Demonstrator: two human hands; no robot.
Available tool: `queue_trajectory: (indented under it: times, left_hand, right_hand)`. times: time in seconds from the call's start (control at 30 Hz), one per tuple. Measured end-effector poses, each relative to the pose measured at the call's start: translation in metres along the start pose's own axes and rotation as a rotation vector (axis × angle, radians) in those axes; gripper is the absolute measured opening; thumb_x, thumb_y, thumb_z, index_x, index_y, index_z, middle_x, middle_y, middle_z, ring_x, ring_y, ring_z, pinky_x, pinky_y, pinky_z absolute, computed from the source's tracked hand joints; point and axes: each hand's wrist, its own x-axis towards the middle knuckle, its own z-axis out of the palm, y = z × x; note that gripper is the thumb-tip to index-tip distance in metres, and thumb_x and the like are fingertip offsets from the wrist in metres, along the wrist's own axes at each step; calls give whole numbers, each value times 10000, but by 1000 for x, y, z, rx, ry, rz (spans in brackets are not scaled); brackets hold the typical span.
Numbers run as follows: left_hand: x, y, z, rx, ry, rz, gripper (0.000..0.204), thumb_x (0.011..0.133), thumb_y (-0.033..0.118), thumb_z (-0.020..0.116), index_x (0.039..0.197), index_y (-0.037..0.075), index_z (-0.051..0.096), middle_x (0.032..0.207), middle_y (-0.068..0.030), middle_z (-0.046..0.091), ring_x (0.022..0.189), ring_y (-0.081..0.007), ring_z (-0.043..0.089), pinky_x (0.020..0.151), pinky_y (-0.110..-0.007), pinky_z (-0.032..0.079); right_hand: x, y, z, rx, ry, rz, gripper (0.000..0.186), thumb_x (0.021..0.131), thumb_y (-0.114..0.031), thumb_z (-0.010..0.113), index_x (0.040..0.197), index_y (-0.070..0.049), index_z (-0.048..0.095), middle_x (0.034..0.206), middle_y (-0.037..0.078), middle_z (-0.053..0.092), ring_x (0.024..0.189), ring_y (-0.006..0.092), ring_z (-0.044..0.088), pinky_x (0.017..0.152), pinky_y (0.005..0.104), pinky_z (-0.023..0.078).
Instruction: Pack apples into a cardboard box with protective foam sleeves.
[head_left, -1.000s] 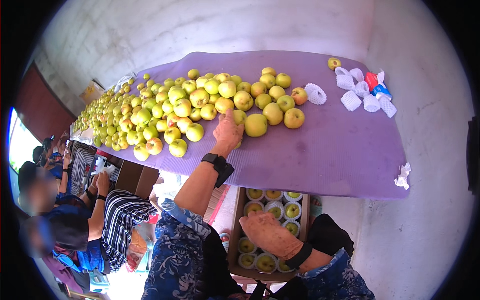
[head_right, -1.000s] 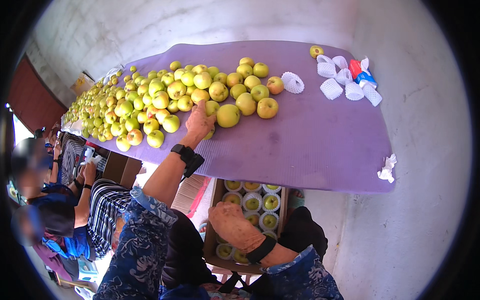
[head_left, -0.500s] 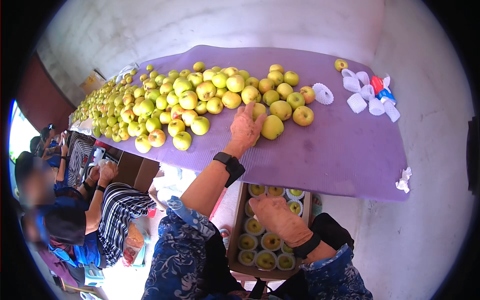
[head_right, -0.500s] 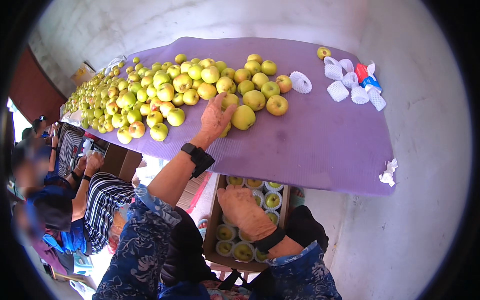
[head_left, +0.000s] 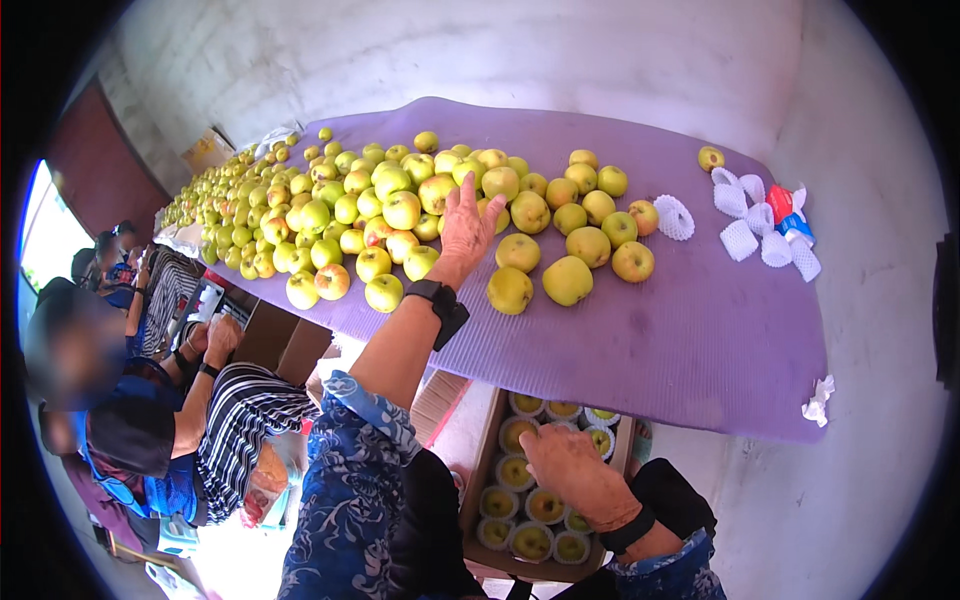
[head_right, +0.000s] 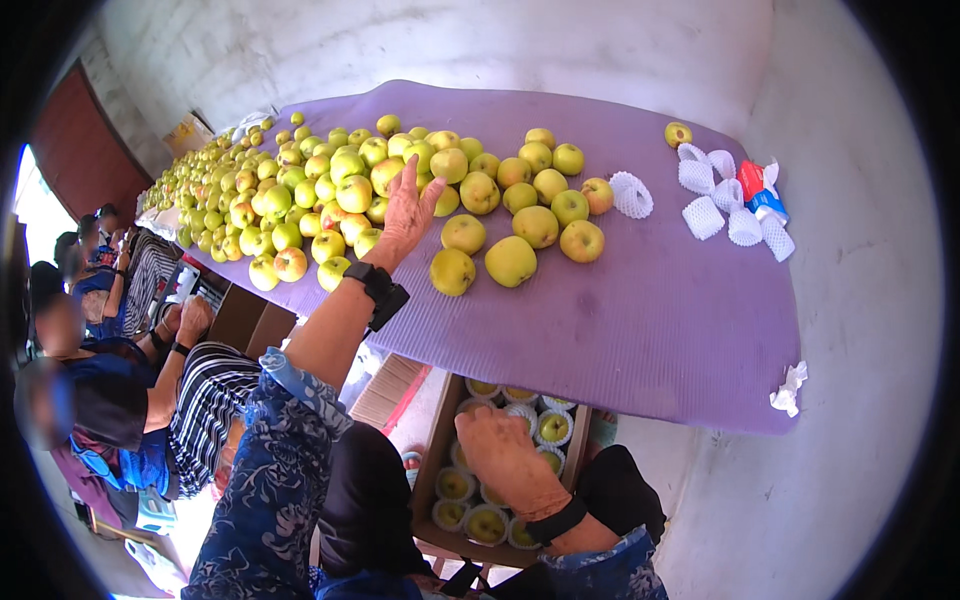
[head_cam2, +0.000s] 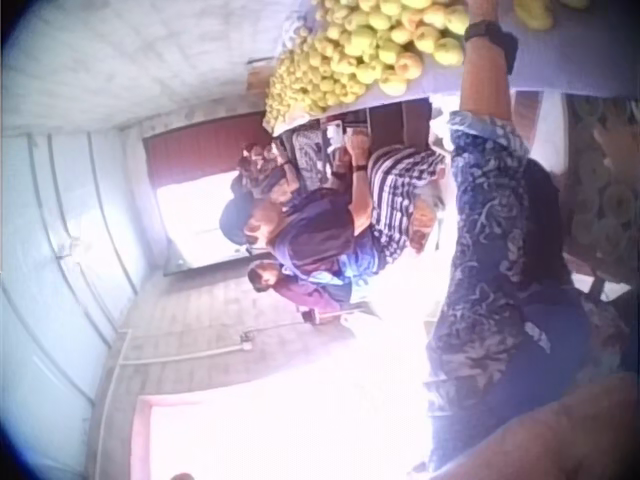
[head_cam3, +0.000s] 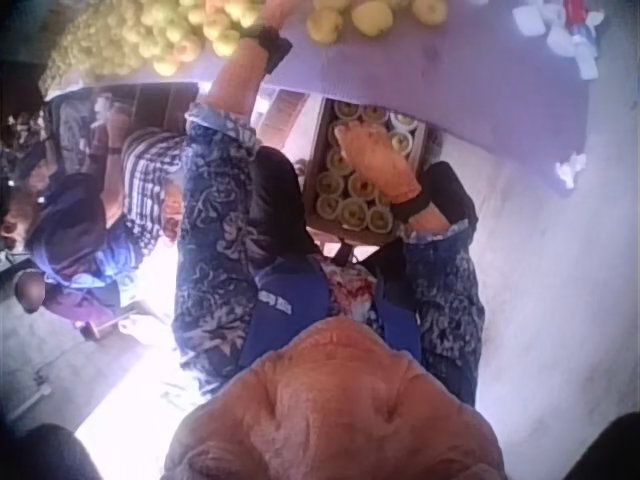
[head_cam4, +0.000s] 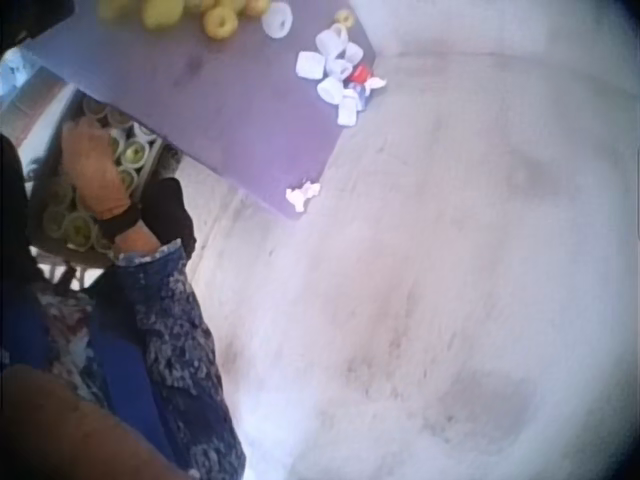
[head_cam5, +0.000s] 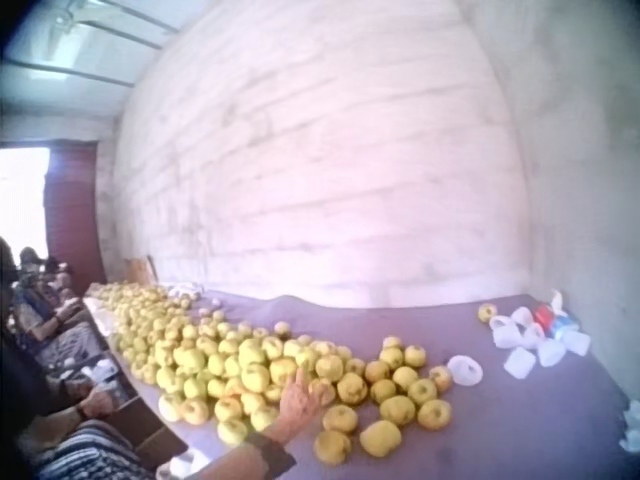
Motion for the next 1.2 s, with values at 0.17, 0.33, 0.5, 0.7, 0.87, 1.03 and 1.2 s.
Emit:
queue_trajectory:
  times: [0.17, 0.33, 0.5, 0.7, 0.87, 1.03, 1.2]
  left_hand:
    - [19, -13, 13, -54, -206, -112, 799, 893, 556, 554, 1487, 100, 275, 1326, -352, 435, 1233, -484, 445, 1026, -483, 396]
    - [29, -1, 16, 254, -188, -83, 776, 889, 522, 591, 1458, 68, 321, 1243, -306, 547, 1143, -461, 524, 977, -476, 430]
    - [34, 7, 13, 138, -280, -171, 695, 848, 529, 627, 1382, 146, 400, 1277, -239, 541, 1153, -427, 520, 979, -488, 417]
    - [26, 5, 22, -217, -137, -194, 719, 788, 498, 717, 1305, 75, 452, 1169, -243, 590, 1127, -392, 542, 943, -457, 446]
    - [28, -7, 24, -446, -133, -252, 805, 765, 484, 738, 1368, 62, 413, 1255, -260, 537, 1161, -370, 536, 967, -440, 444]
    - [36, -5, 28, -76, -210, -70, 849, 756, 363, 768, 1409, 2, 364, 1242, -243, 559, 1084, -309, 591, 936, -394, 477]
    - [28, 12, 24, -260, -259, -74, 897, 723, 301, 793, 1434, 34, 316, 1317, -254, 514, 1236, -352, 504, 1049, -394, 404]
  right_hand:
    - [0, -4, -3, -7, -52, -4, 72, 815, -117, 565, 871, -80, 590, 826, 82, 616, 789, 216, 647, 645, 339, 526]
    - [0, -6, -3, 64, -68, 7, 80, 813, -111, 566, 876, -67, 587, 812, 89, 612, 789, 226, 646, 644, 343, 527]
    - [0, -8, -6, 128, -54, -8, 69, 799, -88, 568, 863, -60, 575, 802, 100, 608, 780, 233, 643, 646, 348, 528]
    - [5, -15, 1, 117, -70, -12, 55, 787, -88, 570, 837, -65, 575, 787, 96, 605, 780, 225, 640, 643, 340, 524]
    - [6, -18, 10, 116, -49, -29, 28, 793, -93, 567, 815, -76, 565, 765, 82, 592, 765, 214, 633, 630, 330, 515]
    - [9, -21, 13, 119, -47, -63, 22, 802, -99, 565, 808, -82, 553, 758, 72, 579, 750, 205, 625, 617, 325, 507]
    - [11, -24, 12, 55, -112, -47, 29, 805, -100, 565, 822, -78, 556, 776, 78, 588, 755, 216, 630, 638, 339, 514]
